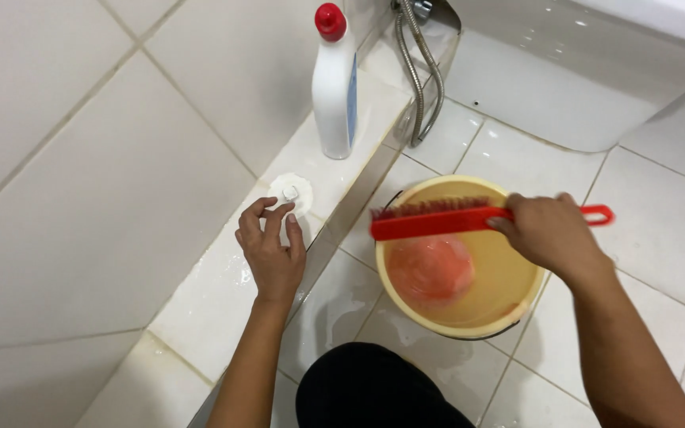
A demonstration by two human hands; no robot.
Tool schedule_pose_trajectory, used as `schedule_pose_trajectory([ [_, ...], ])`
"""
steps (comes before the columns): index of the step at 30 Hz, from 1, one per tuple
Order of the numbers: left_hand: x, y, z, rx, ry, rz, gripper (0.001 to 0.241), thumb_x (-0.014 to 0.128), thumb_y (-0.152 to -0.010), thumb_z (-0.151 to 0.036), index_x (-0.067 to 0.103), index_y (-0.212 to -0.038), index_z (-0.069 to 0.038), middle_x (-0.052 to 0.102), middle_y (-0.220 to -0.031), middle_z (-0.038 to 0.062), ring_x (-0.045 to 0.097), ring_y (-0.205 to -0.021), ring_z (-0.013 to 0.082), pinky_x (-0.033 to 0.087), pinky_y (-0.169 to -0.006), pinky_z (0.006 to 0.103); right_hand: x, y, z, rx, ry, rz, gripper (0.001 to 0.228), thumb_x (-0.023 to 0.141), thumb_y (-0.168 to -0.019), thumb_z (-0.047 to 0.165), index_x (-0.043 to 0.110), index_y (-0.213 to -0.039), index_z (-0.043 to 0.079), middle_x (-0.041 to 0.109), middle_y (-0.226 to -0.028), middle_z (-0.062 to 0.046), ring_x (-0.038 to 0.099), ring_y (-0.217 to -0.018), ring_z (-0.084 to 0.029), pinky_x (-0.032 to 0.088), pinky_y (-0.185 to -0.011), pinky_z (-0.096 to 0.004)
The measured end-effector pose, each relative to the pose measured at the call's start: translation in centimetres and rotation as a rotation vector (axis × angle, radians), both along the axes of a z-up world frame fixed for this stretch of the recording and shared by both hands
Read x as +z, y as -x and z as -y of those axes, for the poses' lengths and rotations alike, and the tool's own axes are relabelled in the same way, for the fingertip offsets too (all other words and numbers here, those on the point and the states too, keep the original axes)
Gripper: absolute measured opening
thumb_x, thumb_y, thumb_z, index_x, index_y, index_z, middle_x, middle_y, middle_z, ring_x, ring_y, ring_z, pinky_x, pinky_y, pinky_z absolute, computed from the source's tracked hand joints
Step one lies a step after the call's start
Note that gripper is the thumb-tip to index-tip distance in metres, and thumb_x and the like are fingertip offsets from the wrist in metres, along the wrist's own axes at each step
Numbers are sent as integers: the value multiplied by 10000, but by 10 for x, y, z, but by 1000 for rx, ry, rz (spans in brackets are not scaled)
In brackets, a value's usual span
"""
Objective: Cleaning bathroom surfaces with a cloth and preparing a bucket of cleaning solution.
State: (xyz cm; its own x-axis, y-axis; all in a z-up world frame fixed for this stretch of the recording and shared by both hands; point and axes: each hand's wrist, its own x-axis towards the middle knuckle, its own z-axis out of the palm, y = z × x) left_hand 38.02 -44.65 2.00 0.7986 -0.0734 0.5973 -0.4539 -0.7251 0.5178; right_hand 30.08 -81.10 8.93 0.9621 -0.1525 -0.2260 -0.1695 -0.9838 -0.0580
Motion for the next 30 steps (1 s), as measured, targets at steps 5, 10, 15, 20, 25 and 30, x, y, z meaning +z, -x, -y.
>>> schedule_pose_trajectory([
  [5,-13,-4,-4,20,63,-91,178,653,-954,-71,735,-1110,-97,581,-1272,75,565,-1081,228,376,-987,415,-29,18,23,-176,-109,-217,446,586,-955,514,700,-1027,89,756,-817,-177,714,-794,-371,550,-768,-492],
  [10,-13,-3,-29,78,74,-129,175,653,-950,-74,738,-1102,-94,572,-1277,79,579,-1100,226,377,-1024,410,-24,47,28,-285,-167,-220,493,586,-951,541,739,-1068,86,778,-856,-186,734,-816,-361,568,-780,-468],
  [15,-8,-17,-28,103,57,-220,188,693,-915,-94,748,-1094,-77,589,-1242,93,588,-1123,256,401,-1015,421,-7,63,10,-519,111,-282,524,579,-967,607,813,-1054,147,807,-966,-115,765,-952,-302,598,-814,-453],
  [20,4,-30,-1,8,156,-349,183,701,-919,-140,745,-1074,-52,613,-1206,107,602,-1062,276,493,-927,381,-114,32,3,-247,131,-428,284,633,-941,385,794,-1019,163,795,-1029,-73,768,-980,-262,613,-798,-421],
  [25,5,-33,0,-33,192,-346,170,735,-920,-201,761,-991,-48,652,-1157,98,684,-952,225,553,-864,371,-89,-15,-39,-39,104,-341,308,679,-905,393,768,-1006,117,762,-1046,-110,728,-1030,-296,577,-902,-440],
  [30,0,-28,-10,43,200,-371,160,752,-922,-189,775,-984,-43,667,-1141,95,693,-871,216,552,-793,365,13,-96,-100,71,-572,504,993,846,-800,297,292,-1604,115,505,-1459,-224,528,-1323,-357,468,-1112,-443],
])
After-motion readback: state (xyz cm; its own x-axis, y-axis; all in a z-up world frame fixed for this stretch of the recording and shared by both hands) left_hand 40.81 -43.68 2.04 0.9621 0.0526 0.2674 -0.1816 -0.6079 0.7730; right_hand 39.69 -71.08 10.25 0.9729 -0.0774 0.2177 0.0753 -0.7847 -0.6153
